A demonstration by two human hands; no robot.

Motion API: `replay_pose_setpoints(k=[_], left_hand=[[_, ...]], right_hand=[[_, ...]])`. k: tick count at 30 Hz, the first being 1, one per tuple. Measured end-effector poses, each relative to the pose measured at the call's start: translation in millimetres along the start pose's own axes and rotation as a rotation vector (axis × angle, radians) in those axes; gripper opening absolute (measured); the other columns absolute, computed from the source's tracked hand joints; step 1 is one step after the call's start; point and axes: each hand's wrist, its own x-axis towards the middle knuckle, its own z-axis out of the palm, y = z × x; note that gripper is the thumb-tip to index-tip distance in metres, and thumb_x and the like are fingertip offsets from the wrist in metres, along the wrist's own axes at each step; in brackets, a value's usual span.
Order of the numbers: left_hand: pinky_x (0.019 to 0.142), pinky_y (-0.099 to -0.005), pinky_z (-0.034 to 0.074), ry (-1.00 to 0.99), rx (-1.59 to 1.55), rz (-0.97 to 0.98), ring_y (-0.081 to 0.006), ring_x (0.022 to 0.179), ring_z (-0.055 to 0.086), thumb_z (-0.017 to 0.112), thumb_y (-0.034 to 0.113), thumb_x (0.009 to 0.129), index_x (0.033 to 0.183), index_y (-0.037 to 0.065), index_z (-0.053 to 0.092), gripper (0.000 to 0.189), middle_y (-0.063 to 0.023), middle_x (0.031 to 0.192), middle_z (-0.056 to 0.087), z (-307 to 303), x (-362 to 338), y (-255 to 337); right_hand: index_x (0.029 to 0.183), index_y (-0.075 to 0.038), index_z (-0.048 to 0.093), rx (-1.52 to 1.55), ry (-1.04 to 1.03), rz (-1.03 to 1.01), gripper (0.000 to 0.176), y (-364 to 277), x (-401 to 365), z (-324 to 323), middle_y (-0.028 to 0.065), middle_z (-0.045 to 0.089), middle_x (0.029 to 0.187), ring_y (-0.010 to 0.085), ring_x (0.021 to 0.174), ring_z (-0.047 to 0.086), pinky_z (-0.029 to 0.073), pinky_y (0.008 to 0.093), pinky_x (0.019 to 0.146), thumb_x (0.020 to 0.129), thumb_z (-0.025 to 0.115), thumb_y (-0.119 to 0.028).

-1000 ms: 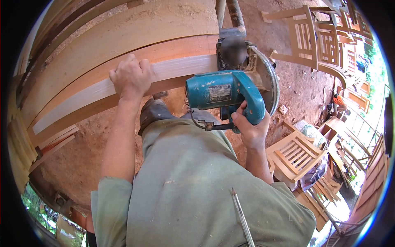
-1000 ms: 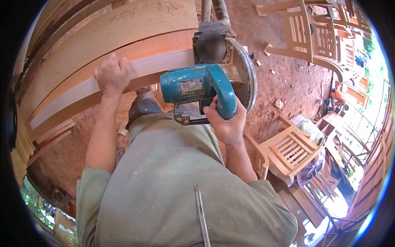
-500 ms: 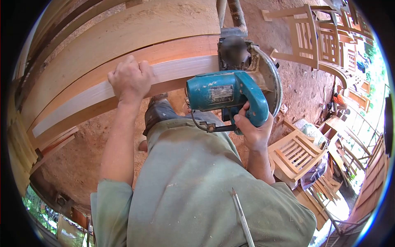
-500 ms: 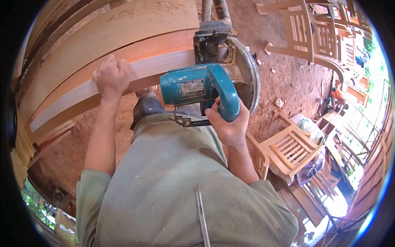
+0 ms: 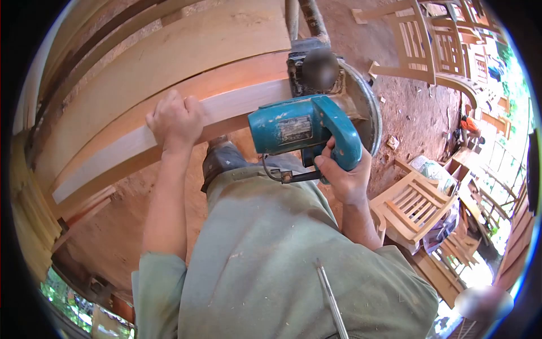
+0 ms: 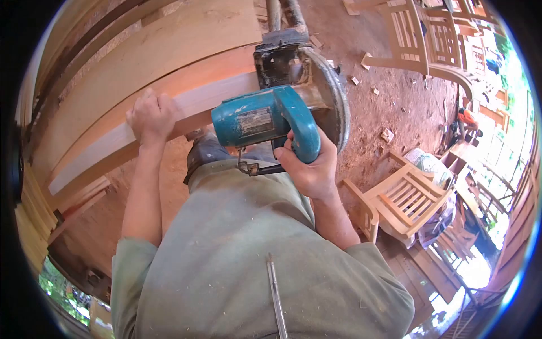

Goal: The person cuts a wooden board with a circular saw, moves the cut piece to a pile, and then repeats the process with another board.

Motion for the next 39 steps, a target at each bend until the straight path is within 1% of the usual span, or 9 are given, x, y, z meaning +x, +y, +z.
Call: replay_pose_setpoints(k=[11,13,15,22,26,29,31,35,39], left_hand=[[0.079,-0.0499,0.04,0.049,-0.002,0.147,-0.0372,0.084,0.061,0.047,0.024,0.087,0.075,0.005,0.057,0.025,-0.015,0.082,0.064,10,7,-22],[0.078,-0.0512,0.039,0.031,0.004,0.094,-0.0386,0.083,0.06,0.046,0.025,0.087,0.075,0.004,0.057,0.026,-0.0159,0.082,0.064,9,7,-22],[0.077,-0.0517,0.039,0.022,0.017,0.126,-0.0398,0.083,0.06,0.046,0.025,0.088,0.075,0.004,0.057,0.027,-0.0169,0.082,0.063,9,9,-25],[0.072,-0.0544,0.037,0.001,0.037,0.051,-0.0462,0.081,0.055,0.044,0.028,0.088,0.073,0.001,0.051,0.032,-0.0221,0.081,0.06,10,14,-37],[0.071,-0.0564,0.037,-0.026,0.069,0.085,-0.0479,0.08,0.054,0.044,0.027,0.089,0.072,0.0,0.05,0.032,-0.0235,0.081,0.059,9,16,-41],[0.07,-0.0574,0.037,0.026,0.115,0.238,-0.0492,0.078,0.052,0.045,0.025,0.089,0.072,-0.001,0.049,0.031,-0.0242,0.08,0.057,17,21,-57],[0.068,-0.0569,0.038,0.036,0.171,0.295,-0.049,0.077,0.051,0.047,0.021,0.088,0.072,-0.002,0.049,0.028,-0.0242,0.081,0.056,18,20,-59],[0.067,-0.0568,0.039,0.097,0.29,0.476,-0.0477,0.074,0.052,0.052,0.015,0.084,0.071,-0.002,0.048,0.021,-0.0227,0.081,0.055,20,22,-66],[0.066,-0.0573,0.04,0.087,0.232,0.41,-0.0485,0.072,0.051,0.054,0.015,0.084,0.073,-0.001,0.048,0.02,-0.0218,0.081,0.054,19,19,-64]], right_hand=[[0.099,-0.002,0.06,-0.059,-0.105,-0.05,0.026,0,9,8,-0.0028,0.056,0.08,0.0042,0.071,0.049,0.042,0.0231,0.062,0.078,0.076,-0.002],[0.102,-0.002,0.061,-0.089,-0.12,-0.029,0.027,9,8,8,-0.0025,0.056,0.081,0.0054,0.075,0.05,0.044,0.0255,0.064,0.08,0.076,-0.005],[0.1,-0.001,0.059,-0.129,-0.1,-0.105,0.026,7,8,8,0.0114,0.062,0.074,0.0184,0.066,0.061,0.049,0.0345,0.063,0.081,0.074,-0.01],[0.095,-0.002,0.058,-0.051,-0.15,-0.158,0.022,3,15,11,0.0213,0.063,0.074,0.0402,0.072,0.065,0.05,0.0442,0.06,0.078,0.069,-0.008],[0.095,-0.002,0.055,-0.005,-0.19,-0.136,0.026,11,17,8,0.0232,0.064,0.076,0.0422,0.075,0.065,0.05,0.0471,0.065,0.078,0.071,-0.011],[0.098,-0.004,0.053,-0.033,-0.243,-0.085,0.026,10,18,6,0.0205,0.064,0.077,0.0424,0.077,0.064,0.05,0.0475,0.066,0.08,0.071,-0.012],[0.096,0.0,0.054,-0.037,-0.272,-0.1,0.033,8,19,5,0.0245,0.065,0.078,0.0435,0.079,0.065,0.05,0.0499,0.069,0.076,0.074,-0.015],[0.096,0.001,0.053,-0.032,-0.287,-0.103,0.029,9,21,3,0.0259,0.065,0.08,0.0438,0.081,0.065,0.05,0.0496,0.07,0.074,0.069,-0.008],[0.096,0.001,0.052,-0.052,-0.295,-0.12,0.028,11,19,4,0.0259,0.064,0.08,0.0442,0.082,0.065,0.049,0.0503,0.07,0.073,0.068,-0.006]])
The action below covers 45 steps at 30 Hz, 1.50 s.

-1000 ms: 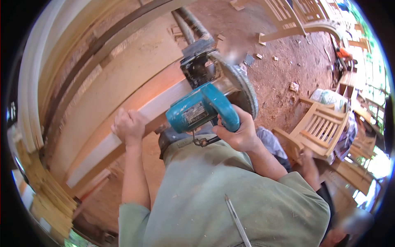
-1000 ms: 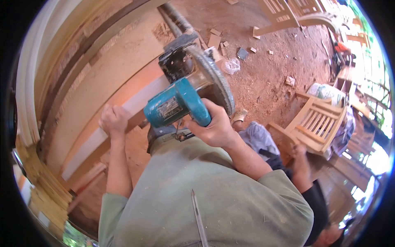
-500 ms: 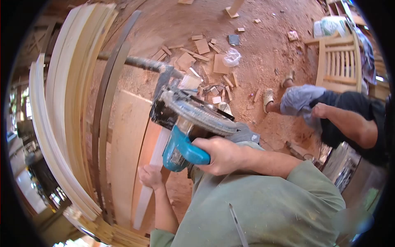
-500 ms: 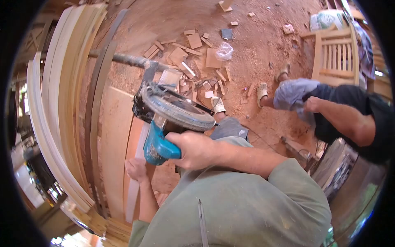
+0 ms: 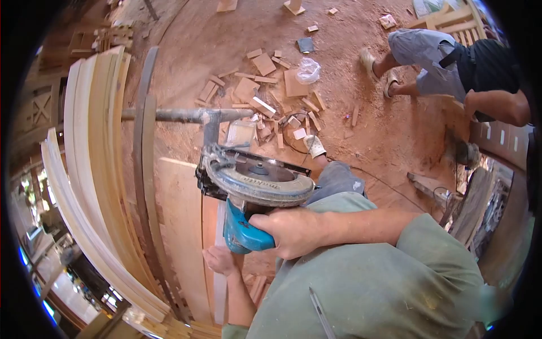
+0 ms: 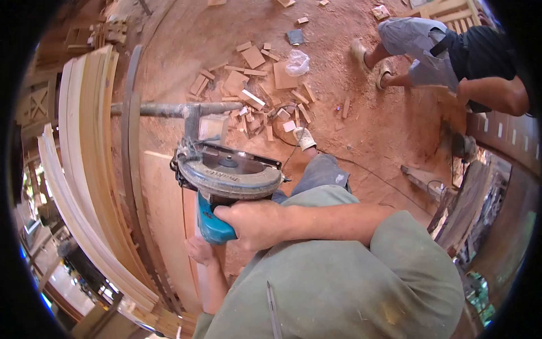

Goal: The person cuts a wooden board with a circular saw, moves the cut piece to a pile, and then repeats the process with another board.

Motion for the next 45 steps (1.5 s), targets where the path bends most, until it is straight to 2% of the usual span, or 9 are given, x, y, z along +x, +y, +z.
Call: replay_pose_setpoints(k=[2,7,12,15,22,32,35,38,45], left_hand=[[0.066,-0.0578,0.04,0.035,0.081,0.14,-0.0497,0.073,0.052,0.052,0.019,0.086,0.076,0.0,0.049,0.022,-0.024,0.081,0.056,0,-1,-3],[0.067,-0.0573,0.04,0.007,-0.264,-0.245,-0.0497,0.072,0.053,0.047,0.024,0.09,0.074,0.0,0.049,0.028,-0.0257,0.074,0.056,-18,4,27],[0.068,-0.0529,0.04,-0.005,-0.24,-0.322,-0.0418,0.075,0.057,0.047,0.021,0.089,0.072,0.003,0.053,0.025,-0.0179,0.074,0.058,-21,1,30],[0.071,-0.0513,0.04,-0.045,-0.219,-0.315,-0.0387,0.079,0.058,0.046,0.021,0.089,0.071,0.003,0.054,0.026,-0.0157,0.077,0.06,-25,1,33],[0.071,-0.0499,0.04,-0.065,-0.245,-0.314,-0.0361,0.079,0.059,0.046,0.023,0.087,0.069,0.003,0.056,0.028,-0.014,0.078,0.06,-22,-1,34],[0.074,-0.0506,0.042,-0.057,-0.299,-0.363,-0.0382,0.079,0.061,0.046,0.026,0.086,0.069,0.003,0.058,0.031,-0.0151,0.08,0.065,-20,-1,32],[0.075,-0.0507,0.044,-0.085,-0.237,-0.394,-0.0404,0.08,0.062,0.046,0.028,0.085,0.071,0.003,0.06,0.032,-0.0172,0.083,0.066,-22,3,33],[0.075,-0.0516,0.045,-0.072,-0.163,-0.379,-0.0423,0.083,0.062,0.046,0.03,0.085,0.073,0.003,0.062,0.033,-0.0198,0.085,0.066,-18,3,29],[0.074,-0.0541,0.047,-0.002,-0.174,-0.426,-0.0445,0.078,0.062,0.046,0.032,0.086,0.075,0.001,0.064,0.038,-0.0222,0.081,0.066,-11,6,27]], right_hand=[[0.097,0.001,0.052,-0.017,0.013,0.037,0.029,-6,1,-1,0.0258,0.064,0.08,0.0445,0.082,0.064,0.049,0.051,0.07,0.073,0.067,-0.005],[0.102,-0.005,0.059,-0.04,0.078,0.015,0.029,-6,1,2,0.0179,0.065,0.08,0.0374,0.074,0.065,0.052,0.0414,0.065,0.076,0.073,-0.008],[0.1,-0.004,0.058,-0.038,0.077,0.01,0.027,-14,0,8,0.0189,0.064,0.078,0.0381,0.073,0.065,0.051,0.0419,0.065,0.079,0.072,-0.01],[0.104,-0.002,0.059,-0.053,0.138,0.093,0.028,-15,1,8,0.015,0.063,0.076,0.0235,0.066,0.064,0.051,0.0359,0.065,0.08,0.073,-0.01],[0.105,-0.001,0.06,-0.074,0.15,0.028,0.029,-9,6,12,0.0095,0.062,0.073,0.0151,0.065,0.059,0.049,0.0327,0.063,0.079,0.073,-0.008],[0.099,-0.001,0.06,-0.07,0.183,-0.036,0.024,-8,13,12,0.0143,0.061,0.07,0.0207,0.063,0.062,0.049,0.0353,0.062,0.08,0.071,-0.009],[0.097,0.001,0.059,-0.091,0.159,-0.061,0.025,-15,25,7,0.0201,0.065,0.075,0.0365,0.071,0.066,0.051,0.0412,0.064,0.078,0.07,-0.01],[0.102,0.001,0.061,0.016,0.09,-0.015,0.027,-18,42,6,0.0145,0.064,0.078,0.021,0.071,0.062,0.05,0.0352,0.068,0.08,0.071,-0.011],[0.106,0.001,0.06,-0.035,0.157,-0.053,0.03,-13,31,8,0.0235,0.067,0.088,0.0379,0.086,0.068,0.052,0.0431,0.074,0.08,0.069,-0.009]])
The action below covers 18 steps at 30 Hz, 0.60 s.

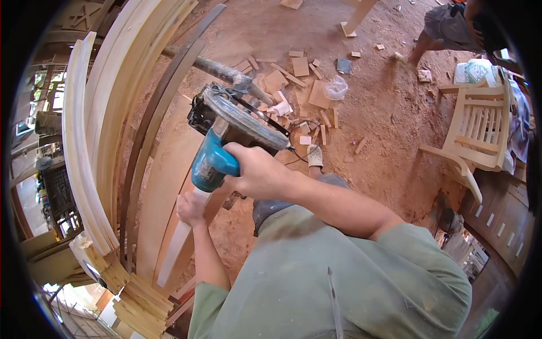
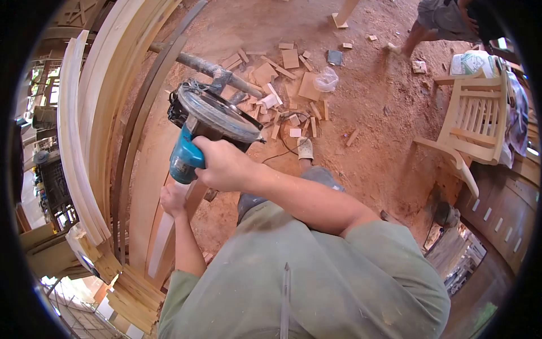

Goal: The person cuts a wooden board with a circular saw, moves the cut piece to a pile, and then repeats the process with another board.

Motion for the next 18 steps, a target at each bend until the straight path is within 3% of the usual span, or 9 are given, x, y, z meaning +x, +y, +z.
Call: replay_pose_setpoints(k=[2,4,5,7,10,12,13,15,18], left_hand=[[0.074,-0.0538,0.047,0.026,-0.017,-0.01,-0.0441,0.078,0.063,0.046,0.032,0.086,0.074,0.0,0.063,0.038,-0.0218,0.081,0.066,1,-1,1],[0.074,-0.0534,0.047,0.055,-0.04,-0.04,-0.0437,0.078,0.063,0.046,0.033,0.086,0.073,0.0,0.063,0.039,-0.0215,0.081,0.067,1,-1,5],[0.074,-0.0528,0.048,0.049,-0.049,-0.034,-0.0431,0.078,0.063,0.046,0.035,0.086,0.072,0.0,0.063,0.041,-0.0211,0.082,0.067,-1,-2,9],[0.073,-0.0521,0.048,0.047,-0.061,-0.052,-0.0425,0.078,0.063,0.046,0.036,0.087,0.072,0.0,0.063,0.043,-0.0208,0.082,0.067,-1,-4,10],[0.075,-0.0509,0.049,0.106,-0.093,0.02,-0.0411,0.076,0.064,0.054,0.036,0.085,0.074,0.002,0.065,0.038,-0.0176,0.08,0.067,-2,-7,5],[0.082,-0.0472,0.047,0.011,-0.319,0.244,-0.0365,0.084,0.064,0.065,0.028,0.08,0.082,0.004,0.068,0.024,-0.0123,0.085,0.068,-10,-15,8],[0.082,-0.0472,0.047,0.024,-0.336,0.232,-0.0365,0.084,0.064,0.065,0.028,0.08,0.082,0.004,0.068,0.024,-0.0123,0.085,0.068,-22,-17,13],[0.09,-0.0426,0.044,0.013,-0.227,0.648,-0.0298,0.096,0.063,0.073,0.02,0.074,0.092,0.006,0.069,0.023,-0.0074,0.097,0.068,-45,-28,14],[0.093,-0.0398,0.042,-0.129,-0.378,0.457,-0.0251,0.104,0.06,0.076,0.02,0.068,0.097,0.008,0.069,0.033,-0.0053,0.108,0.066,-34,-31,-9]], right_hand=[[0.11,-0.003,0.058,-0.039,0.055,0.007,0.035,8,-20,-6,0.025,0.067,0.09,0.0428,0.09,0.066,0.052,0.0487,0.078,0.078,0.069,-0.011],[0.113,-0.007,0.06,-0.119,0.091,0.031,0.037,11,-51,-28,0.0222,0.068,0.092,0.0417,0.09,0.066,0.053,0.0474,0.076,0.078,0.071,-0.013],[0.113,-0.007,0.062,-0.17,0.16,-0.035,0.038,20,-69,-38,0.0205,0.068,0.091,0.0378,0.087,0.068,0.053,0.0435,0.075,0.076,0.074,-0.011],[0.111,-0.003,0.065,-0.138,0.197,0.098,0.036,22,-106,-61,0.0164,0.069,0.091,0.0247,0.082,0.069,0.053,0.0357,0.075,0.077,0.076,-0.007],[0.109,0.0,0.066,-0.218,0.38,0.099,0.035,41,-152,-87,0.0082,0.07,0.09,0.014,0.085,0.064,0.052,0.0318,0.08,0.076,0.077,-0.003],[0.107,0.001,0.068,-0.214,0.514,0.238,0.032,41,-169,-100,0.0035,0.069,0.092,0.0109,0.084,0.061,0.051,0.0294,0.08,0.076,0.076,-0.001],[0.106,0.001,0.068,-0.198,0.557,0.272,0.031,51,-180,-108,0.003,0.069,0.092,0.0108,0.084,0.061,0.05,0.0284,0.081,0.076,0.075,0.0],[0.105,0.002,0.069,-0.253,0.635,0.286,0.03,60,-201,-116,0.0038,0.068,0.093,0.0114,0.085,0.061,0.049,0.0276,0.083,0.076,0.074,0.001],[0.105,0.003,0.068,-0.288,0.785,0.27,0.028,58,-221,-117,0.0024,0.065,0.083,0.009,0.071,0.058,0.047,0.0236,0.068,0.078,0.073,0.0]])
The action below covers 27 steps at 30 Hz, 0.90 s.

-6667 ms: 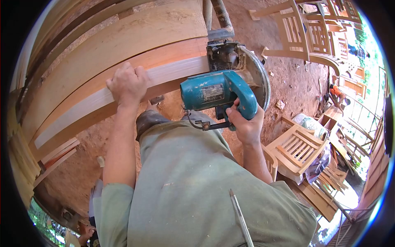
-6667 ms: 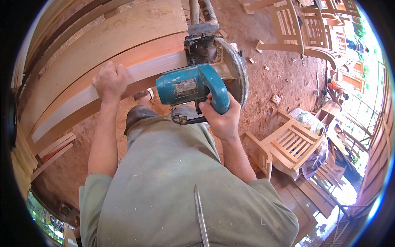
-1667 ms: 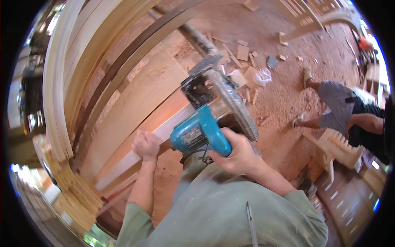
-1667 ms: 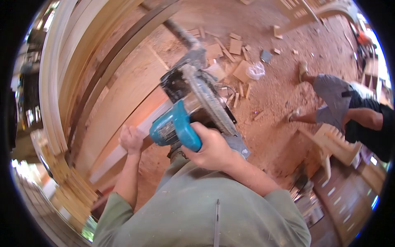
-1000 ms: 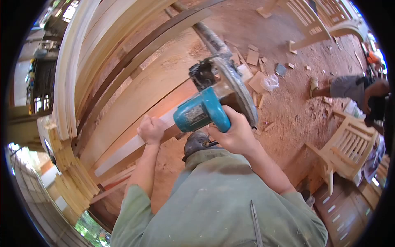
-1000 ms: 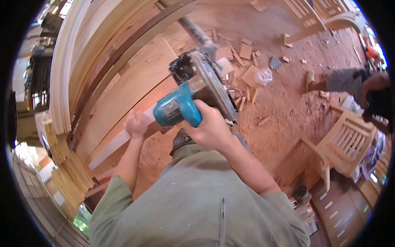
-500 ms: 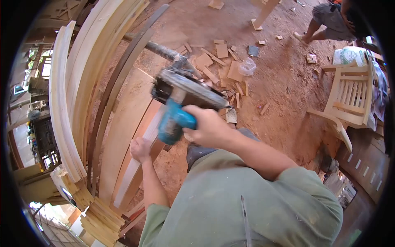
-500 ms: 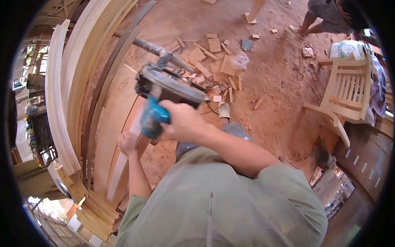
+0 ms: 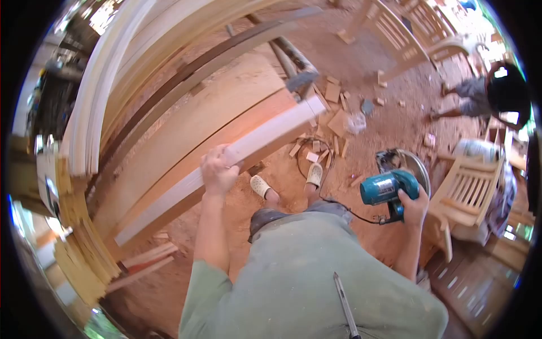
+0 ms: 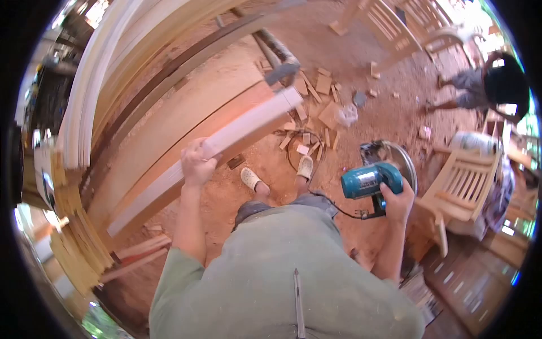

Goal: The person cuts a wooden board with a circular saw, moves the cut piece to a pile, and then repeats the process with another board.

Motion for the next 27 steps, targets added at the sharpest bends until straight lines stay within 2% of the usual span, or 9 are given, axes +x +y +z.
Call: replay_pose_setpoints(k=[2,3,9,11,13,15,17,20,27], left_hand=[[0.093,-0.0396,0.042,0.015,-0.005,0.034,-0.0247,0.103,0.06,0.076,0.019,0.065,0.096,0.009,0.07,0.034,-0.005,0.108,0.066,-1,-24,-20],[0.092,-0.0394,0.042,-0.025,0.006,0.105,-0.0243,0.102,0.061,0.077,0.019,0.063,0.095,0.009,0.07,0.035,-0.0046,0.107,0.066,-5,-39,-27],[0.092,-0.0374,0.042,-0.053,-0.005,0.083,-0.0205,0.104,0.062,0.078,0.016,0.059,0.083,0.009,0.074,0.026,-0.0001,0.11,0.069,-43,-104,-76],[0.092,-0.0363,0.042,-0.072,-0.073,0.023,-0.0204,0.103,0.062,0.081,0.016,0.059,0.081,0.01,0.074,0.024,0.0002,0.108,0.07,-54,-113,-94],[0.093,-0.0365,0.042,-0.079,-0.086,-0.02,-0.0204,0.104,0.062,0.082,0.016,0.058,0.08,0.011,0.075,0.024,0.0002,0.107,0.071,-69,-116,-107],[0.093,-0.0367,0.042,-0.091,-0.104,-0.077,-0.0204,0.104,0.062,0.082,0.016,0.058,0.08,0.013,0.075,0.023,0.0001,0.105,0.071,-75,-126,-112],[0.094,-0.0373,0.042,-0.057,-0.032,-0.127,-0.0207,0.105,0.062,0.08,0.013,0.057,0.079,0.016,0.076,0.022,0.0003,0.104,0.071,-80,-129,-113],[0.095,-0.0375,0.041,-0.062,0.049,-0.192,-0.0221,0.105,0.061,0.077,0.011,0.055,0.083,0.016,0.076,0.029,-0.0009,0.104,0.072,-68,-126,-122],[0.096,-0.0395,0.044,-0.188,0.127,-0.387,-0.0267,0.108,0.062,0.075,0.017,0.059,0.097,0.016,0.075,0.038,-0.006,0.104,0.072,-76,-113,-115]], right_hand=[[0.103,0.002,0.067,0.07,0.142,-0.066,0.025,-12,-9,1,0.0006,0.061,0.073,0.0074,0.057,0.051,0.039,0.0212,0.054,0.08,0.073,-0.001],[0.1,0.001,0.066,0.165,0.181,-0.124,0.02,-8,-10,0,0.0013,0.06,0.072,0.0089,0.058,0.053,0.041,0.0216,0.055,0.081,0.072,-0.003],[0.095,-0.003,0.063,0.719,0.174,-0.294,0.009,-36,11,47,0.0035,0.06,0.077,0.0124,0.063,0.055,0.044,0.0238,0.058,0.086,0.067,-0.003],[0.093,-0.005,0.062,1.031,0.115,-0.183,0.008,-34,45,72,0.0029,0.059,0.079,0.0141,0.069,0.055,0.047,0.0284,0.066,0.089,0.065,-0.01],[0.093,-0.006,0.061,1.242,-0.233,-0.217,0.011,-41,74,101,0.0014,0.058,0.08,0.0154,0.073,0.054,0.047,0.0328,0.073,0.09,0.063,-0.016],[0.088,-0.007,0.059,1.31,-0.297,-0.194,0.012,-63,92,140,0.0024,0.056,0.078,0.0168,0.074,0.053,0.047,0.0362,0.074,0.089,0.062,-0.018],[0.083,-0.008,0.057,1.496,-0.652,-0.314,0.01,-85,110,184,0.0028,0.056,0.077,0.0173,0.072,0.055,0.048,0.0353,0.073,0.087,0.06,-0.016],[0.082,-0.01,0.054,1.532,-0.615,-0.182,0.009,-106,122,249,0.0031,0.055,0.076,0.0172,0.071,0.056,0.049,0.0353,0.072,0.087,0.059,-0.016],[0.082,-0.009,0.054,1.68,-0.87,0.088,0.008,-132,119,365,0.0029,0.057,0.075,0.0163,0.068,0.056,0.049,0.034,0.068,0.087,0.058,-0.014]])
